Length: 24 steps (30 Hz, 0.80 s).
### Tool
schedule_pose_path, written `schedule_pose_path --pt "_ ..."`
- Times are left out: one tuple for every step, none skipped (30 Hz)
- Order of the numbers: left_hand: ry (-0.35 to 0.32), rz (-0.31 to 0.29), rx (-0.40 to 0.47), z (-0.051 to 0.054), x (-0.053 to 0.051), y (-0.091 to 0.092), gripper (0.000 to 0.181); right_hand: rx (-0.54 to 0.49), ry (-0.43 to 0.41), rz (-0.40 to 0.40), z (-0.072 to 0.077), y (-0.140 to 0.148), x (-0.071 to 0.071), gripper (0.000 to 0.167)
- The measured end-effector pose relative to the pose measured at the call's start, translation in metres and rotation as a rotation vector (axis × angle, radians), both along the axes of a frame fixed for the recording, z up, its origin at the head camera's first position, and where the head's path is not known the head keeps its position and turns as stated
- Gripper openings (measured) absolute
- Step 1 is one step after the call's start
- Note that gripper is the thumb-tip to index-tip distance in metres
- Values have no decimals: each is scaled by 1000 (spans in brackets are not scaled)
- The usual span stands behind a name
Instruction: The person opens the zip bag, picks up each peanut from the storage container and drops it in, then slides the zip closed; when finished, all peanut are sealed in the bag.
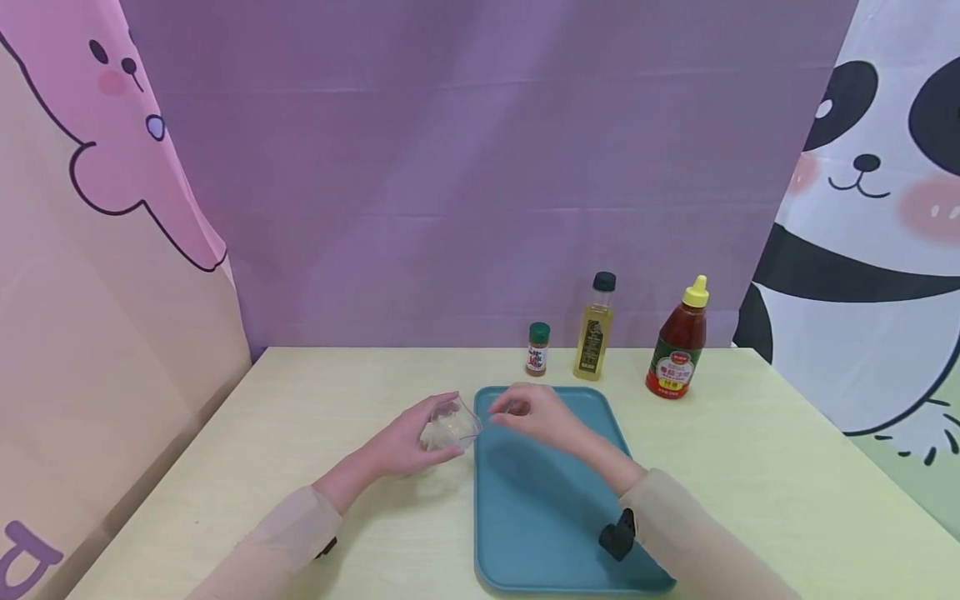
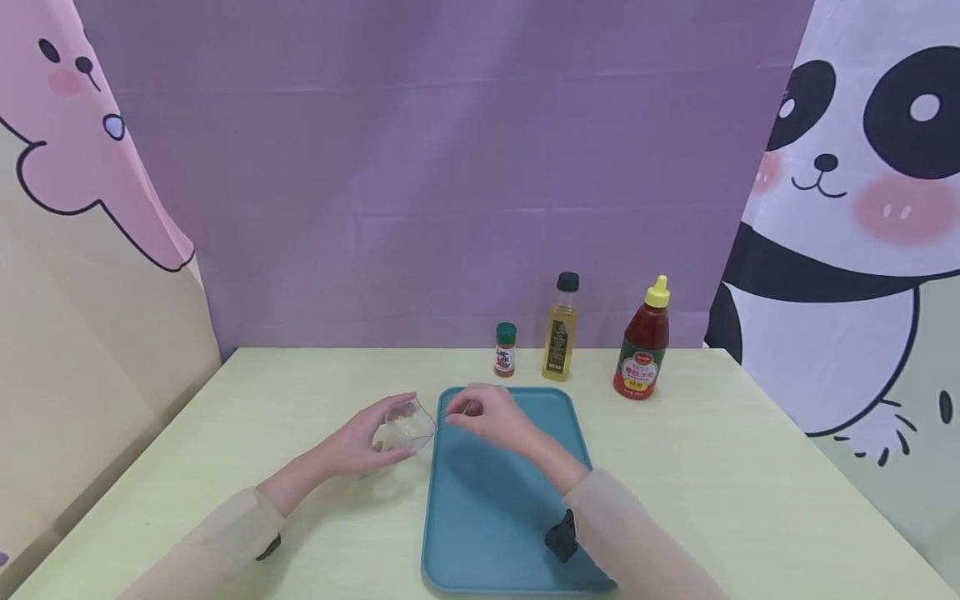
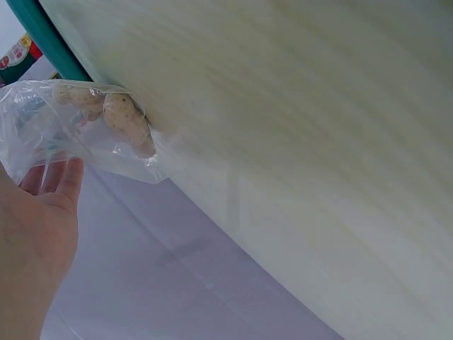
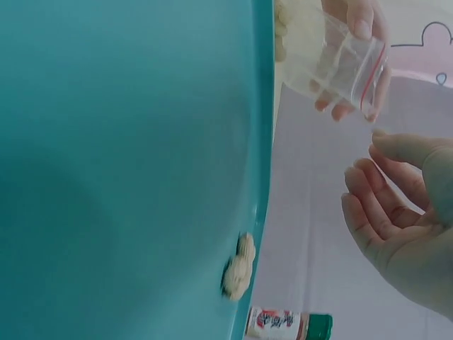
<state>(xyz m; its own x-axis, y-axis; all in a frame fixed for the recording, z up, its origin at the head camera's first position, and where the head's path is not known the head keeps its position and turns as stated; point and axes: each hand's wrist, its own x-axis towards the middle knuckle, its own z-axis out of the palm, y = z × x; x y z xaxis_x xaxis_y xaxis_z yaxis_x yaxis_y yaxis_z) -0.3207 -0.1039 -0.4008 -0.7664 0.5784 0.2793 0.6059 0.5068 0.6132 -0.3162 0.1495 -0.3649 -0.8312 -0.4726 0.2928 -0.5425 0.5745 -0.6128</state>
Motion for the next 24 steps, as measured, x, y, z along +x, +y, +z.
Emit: schedule_pose_path --pt "-4 1 0 0 0 0 77 -6 -9 -16 1 2 1 16" --pt "-10 4 -2 0 0 0 77 -11 -18 -33 2 5 1 15" --pt "-18 7 -2 1 0 0 77 -16 -25 -48 1 7 1 15" --pt "-26 10 -3 1 1 0 77 -25 -36 -59 1 10 1 16" --pt "-31 12 -5 1 1 0 77 -34 -43 -70 1 13 1 16" --pt "-34 14 -8 1 1 0 77 -41 -49 -83 0 15 1 16" --pt "-36 14 -10 1 1 0 78 -43 -48 -97 -2 18 0 16" --pt "-37 14 -10 0 1 0 78 -41 -42 -110 -4 20 0 16" --pt "-38 13 -10 0 1 0 78 -41 -36 -122 -5 23 -1 15" --pt "-36 11 -10 0 0 0 77 -41 -34 -136 -7 25 -2 15" --pt "-36 10 -10 0 0 0 78 -36 -27 -150 -8 27 -3 15" --pt "-37 9 -10 0 0 0 78 -26 -22 -159 -9 30 -5 15" --pt "-37 8 -10 0 0 0 78 -15 -20 -168 -11 32 -6 15" --pt "-39 9 -10 0 0 0 78 -9 -27 -175 -12 34 -7 15" --pt "-40 10 -11 0 0 0 78 2 -34 -183 -13 37 -9 15" --pt "-41 9 -11 0 0 0 78 14 -42 -190 -14 39 -10 15" --pt "-43 9 -11 0 0 0 78 29 -48 -196 -15 40 -11 16" --pt "-44 10 -11 0 0 0 78 46 -57 -200 -17 42 -13 16" --pt "-46 9 -11 0 0 0 78 57 -68 -210 -17 44 -13 16" --pt "-47 10 -11 0 0 0 78 72 -77 -215 -18 45 -14 16" --pt "-47 11 -12 0 0 0 78 86 -83 -218 -19 47 -15 16" --pt "-47 11 -13 0 0 0 78 98 -95 -223 -20 48 -15 16" --pt "-48 12 -14 0 0 0 78 110 -105 -225 -20 48 -15 16" --pt "-48 14 -16 0 0 0 78 119 -115 -223 -20 49 -15 15"
